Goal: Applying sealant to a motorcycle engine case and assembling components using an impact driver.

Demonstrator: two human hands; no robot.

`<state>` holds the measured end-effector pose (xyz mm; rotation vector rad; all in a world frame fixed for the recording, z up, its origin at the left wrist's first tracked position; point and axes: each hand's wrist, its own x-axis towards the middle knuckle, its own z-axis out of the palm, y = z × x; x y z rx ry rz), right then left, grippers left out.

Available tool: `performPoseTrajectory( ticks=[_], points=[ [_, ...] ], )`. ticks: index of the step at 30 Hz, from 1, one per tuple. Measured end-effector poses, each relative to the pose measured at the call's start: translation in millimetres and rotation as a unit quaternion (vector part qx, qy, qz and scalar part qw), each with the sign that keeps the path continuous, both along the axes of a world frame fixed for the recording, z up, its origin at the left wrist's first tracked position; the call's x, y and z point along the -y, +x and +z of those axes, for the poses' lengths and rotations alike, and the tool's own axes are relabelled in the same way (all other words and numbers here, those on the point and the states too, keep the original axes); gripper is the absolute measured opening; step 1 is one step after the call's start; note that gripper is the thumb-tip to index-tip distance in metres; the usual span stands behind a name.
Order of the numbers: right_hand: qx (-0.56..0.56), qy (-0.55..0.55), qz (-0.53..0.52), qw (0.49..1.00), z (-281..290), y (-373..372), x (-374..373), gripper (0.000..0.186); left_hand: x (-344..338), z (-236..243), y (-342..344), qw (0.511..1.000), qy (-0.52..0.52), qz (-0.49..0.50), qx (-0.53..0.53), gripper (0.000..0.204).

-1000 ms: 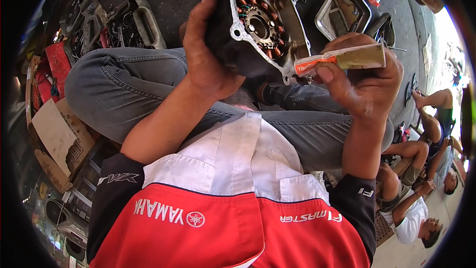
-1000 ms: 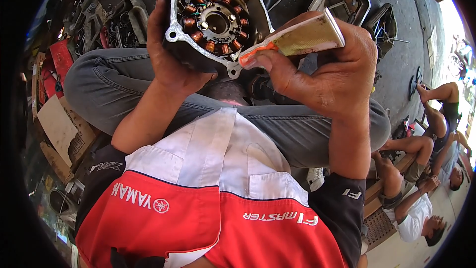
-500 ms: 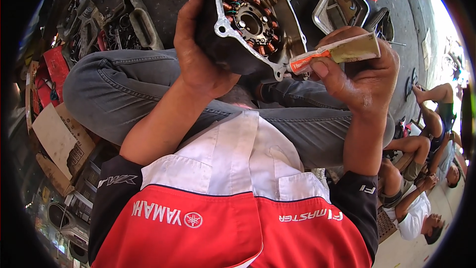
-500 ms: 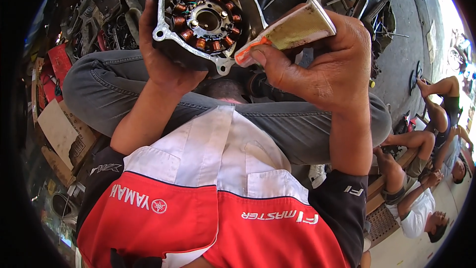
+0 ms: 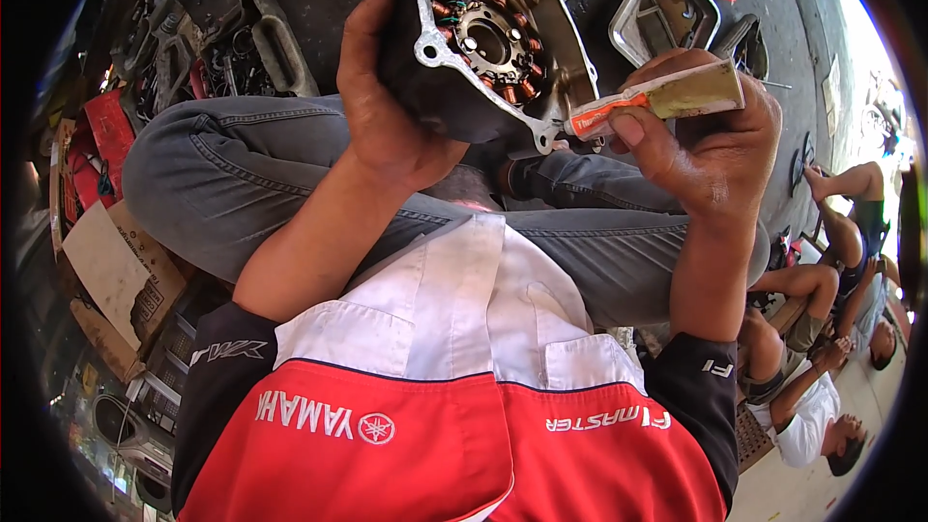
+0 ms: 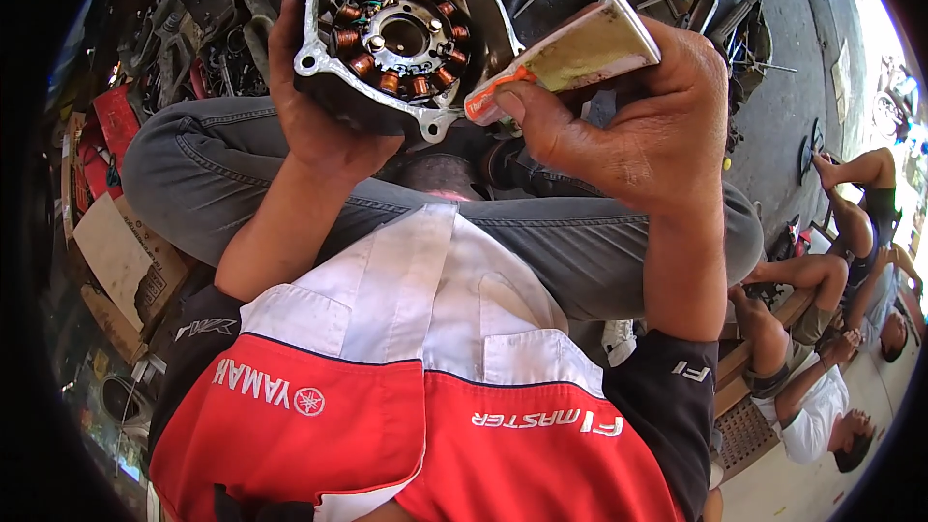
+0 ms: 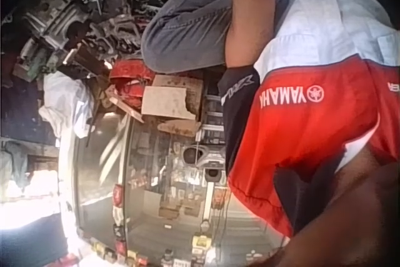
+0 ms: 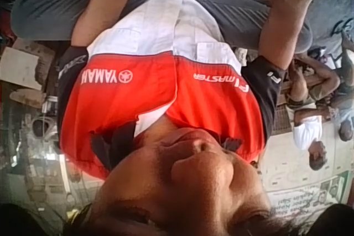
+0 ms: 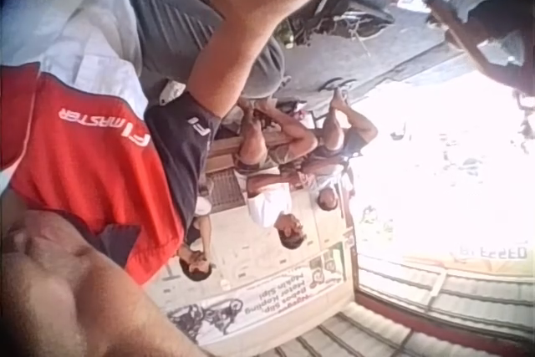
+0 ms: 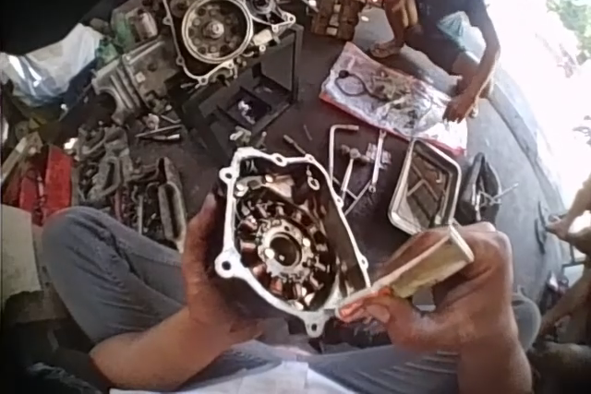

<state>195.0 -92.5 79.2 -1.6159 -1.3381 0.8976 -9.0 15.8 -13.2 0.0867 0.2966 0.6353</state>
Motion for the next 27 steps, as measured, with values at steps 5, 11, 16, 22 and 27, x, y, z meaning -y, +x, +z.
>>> performPoseTrajectory(
  ticks=[5, 11, 16, 22, 27],
  points=[
    [0.013, 0.013, -0.009, 1.000, 2, -8, -3, 0.026, 2, -1, 3, 1.000, -0.001, 0.011, -0.005, 0.068],
    [0.052, 0.056, 0.036, 0.996, -3, 3, -1, 0.025, -1, -3, -3, 1.000, 0.005, 0.003, 0.021, 0.068],
    [0.026, 0.036, 0.000, 0.999, -2, 2, 3, 0.026, -1, -5, -4, 1.000, 0.001, 0.019, 0.008, 0.069],
    [0.058, 0.049, 0.025, 0.997, -1, 0, -1, 0.025, 0, -3, -5, 1.000, 0.003, -0.002, 0.028, 0.069],
    [0.022, 0.039, 0.006, 0.999, -3, 0, 0, 0.026, 3, 14, 2, 1.000, 0.007, 0.013, 0.009, 0.070]
  ],
)
